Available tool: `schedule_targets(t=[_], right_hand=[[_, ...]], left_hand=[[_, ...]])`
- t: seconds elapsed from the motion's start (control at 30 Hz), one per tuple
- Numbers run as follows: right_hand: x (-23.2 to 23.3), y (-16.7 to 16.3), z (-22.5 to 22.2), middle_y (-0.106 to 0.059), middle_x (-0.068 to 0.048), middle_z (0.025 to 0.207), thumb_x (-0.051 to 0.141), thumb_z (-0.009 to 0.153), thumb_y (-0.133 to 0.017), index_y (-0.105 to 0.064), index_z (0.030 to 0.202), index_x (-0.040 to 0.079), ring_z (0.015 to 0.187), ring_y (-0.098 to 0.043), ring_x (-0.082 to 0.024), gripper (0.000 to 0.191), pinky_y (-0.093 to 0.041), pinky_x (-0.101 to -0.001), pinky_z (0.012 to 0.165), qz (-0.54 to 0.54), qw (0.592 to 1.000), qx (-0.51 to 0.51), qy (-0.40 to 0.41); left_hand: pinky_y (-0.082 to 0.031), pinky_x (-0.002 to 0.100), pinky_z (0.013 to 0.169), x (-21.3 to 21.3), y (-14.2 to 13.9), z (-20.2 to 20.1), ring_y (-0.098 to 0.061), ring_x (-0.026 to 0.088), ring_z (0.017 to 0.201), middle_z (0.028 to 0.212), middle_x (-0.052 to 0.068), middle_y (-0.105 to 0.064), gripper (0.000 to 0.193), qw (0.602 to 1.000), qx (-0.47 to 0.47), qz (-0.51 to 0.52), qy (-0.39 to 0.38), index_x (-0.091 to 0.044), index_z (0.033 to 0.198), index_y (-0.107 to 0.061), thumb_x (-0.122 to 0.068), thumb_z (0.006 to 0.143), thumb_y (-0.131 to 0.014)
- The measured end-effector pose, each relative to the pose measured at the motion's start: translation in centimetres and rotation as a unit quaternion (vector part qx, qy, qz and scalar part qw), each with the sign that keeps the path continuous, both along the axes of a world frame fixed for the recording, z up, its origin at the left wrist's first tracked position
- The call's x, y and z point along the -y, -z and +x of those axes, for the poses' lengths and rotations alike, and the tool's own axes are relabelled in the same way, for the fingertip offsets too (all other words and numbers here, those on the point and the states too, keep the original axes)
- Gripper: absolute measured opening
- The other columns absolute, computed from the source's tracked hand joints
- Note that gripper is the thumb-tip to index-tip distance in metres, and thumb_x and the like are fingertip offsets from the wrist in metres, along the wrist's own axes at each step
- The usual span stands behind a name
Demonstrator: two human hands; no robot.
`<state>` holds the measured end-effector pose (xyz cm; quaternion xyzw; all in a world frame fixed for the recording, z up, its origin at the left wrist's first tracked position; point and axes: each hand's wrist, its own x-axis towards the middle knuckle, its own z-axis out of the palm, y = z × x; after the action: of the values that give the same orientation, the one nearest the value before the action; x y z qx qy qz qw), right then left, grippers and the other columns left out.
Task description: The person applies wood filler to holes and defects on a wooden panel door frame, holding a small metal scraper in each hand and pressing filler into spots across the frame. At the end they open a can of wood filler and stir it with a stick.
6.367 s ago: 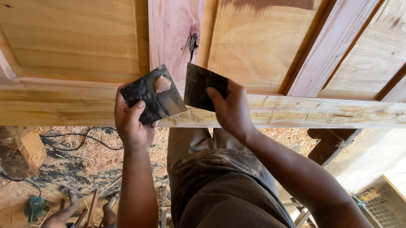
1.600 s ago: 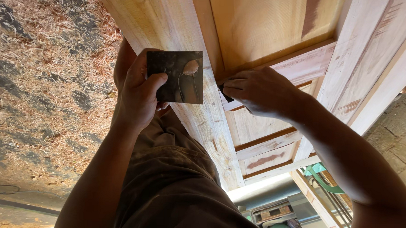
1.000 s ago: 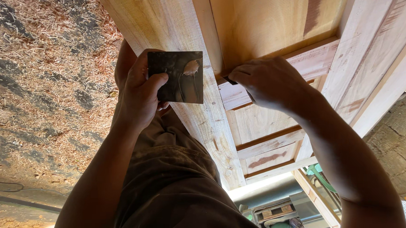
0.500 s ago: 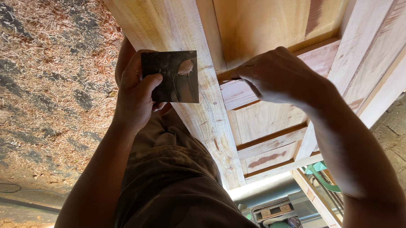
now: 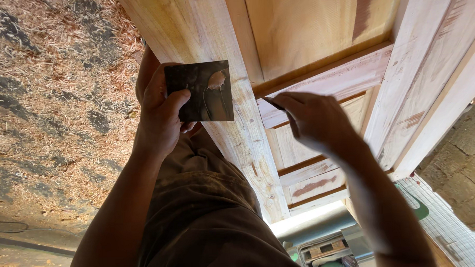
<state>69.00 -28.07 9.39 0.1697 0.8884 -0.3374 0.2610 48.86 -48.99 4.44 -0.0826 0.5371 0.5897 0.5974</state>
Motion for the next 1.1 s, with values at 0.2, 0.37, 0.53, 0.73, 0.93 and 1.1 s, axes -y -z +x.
schedule_targets(t=[0.2,0.37,0.53,0.73,0.93,1.1], right_hand=[[7.7,1.1,3.7,-0.073,-0.021,0.119,-0.004,0.102,-0.054,-0.068,0.124,-0.003,0.106,-0.076,-0.033,0.026,-0.065,-0.0376,0.092,0.057,0.963,-0.125,0.234],[12.9,2.9,3.2,-0.072,-0.018,0.125,-0.006,0.102,-0.057,-0.069,0.125,-0.003,0.115,-0.074,-0.032,0.026,-0.063,-0.037,0.095,0.199,0.944,-0.142,0.223],[15.9,3.7,1.7,-0.069,-0.021,0.131,-0.01,0.088,-0.058,-0.068,0.126,-0.007,0.12,-0.067,-0.033,0.04,-0.063,-0.0374,0.09,0.263,0.929,-0.096,0.243],[14.2,1.5,2.2,-0.071,-0.014,0.128,-0.008,0.091,-0.062,-0.07,0.125,0.0,0.121,-0.068,-0.029,0.036,-0.063,-0.0381,0.092,0.226,0.936,-0.107,0.246],[14.2,1.7,0.4,-0.068,-0.012,0.12,-0.008,0.085,-0.062,-0.071,0.124,0.002,0.107,-0.069,-0.031,0.042,-0.062,-0.0395,0.077,0.26,0.919,-0.11,0.275],[16.1,1.6,1.4,-0.064,-0.01,0.116,-0.007,0.081,-0.065,-0.071,0.121,0.005,0.103,-0.07,-0.031,0.042,-0.062,-0.0378,0.071,0.193,0.945,-0.092,0.249]], left_hand=[[-0.039,0.024,0.036,-0.4,-0.6,0.2,-0.049,0.009,0.05,0.089,0.003,-0.057,0.023,0.999,-0.043,-0.007,0.009,-0.002,0.112,-0.054,-0.001,0.09,-0.047],[-0.039,0.023,0.036,-1.1,-1.0,0.3,-0.049,0.008,0.049,0.091,0.003,-0.056,0.023,0.999,-0.03,0.008,0.007,-0.003,0.112,-0.055,0.0,0.09,-0.048],[-0.041,0.024,0.037,-0.9,-1.0,-0.2,-0.053,0.008,0.053,0.107,0.0,-0.055,0.033,0.998,-0.051,0.03,0.003,-0.003,0.118,-0.053,0.002,0.086,-0.046],[-0.04,0.023,0.038,-0.4,-1.1,0.1,-0.052,0.007,0.053,0.114,0.001,-0.056,0.05,0.998,-0.023,0.05,-0.009,-0.003,0.135,-0.046,0.004,0.086,-0.045],[-0.037,0.022,0.036,0.6,0.1,0.7,-0.051,0.007,0.051,0.103,0.001,-0.061,0.046,1.0,0.002,0.017,-0.005,-0.007,0.132,-0.052,0.001,0.088,-0.048],[-0.038,0.023,0.039,1.8,0.7,1.5,-0.05,0.008,0.051,0.086,0.003,-0.059,0.036,0.998,0.045,-0.034,0.024,-0.01,0.13,-0.055,-0.005,0.095,-0.049]])
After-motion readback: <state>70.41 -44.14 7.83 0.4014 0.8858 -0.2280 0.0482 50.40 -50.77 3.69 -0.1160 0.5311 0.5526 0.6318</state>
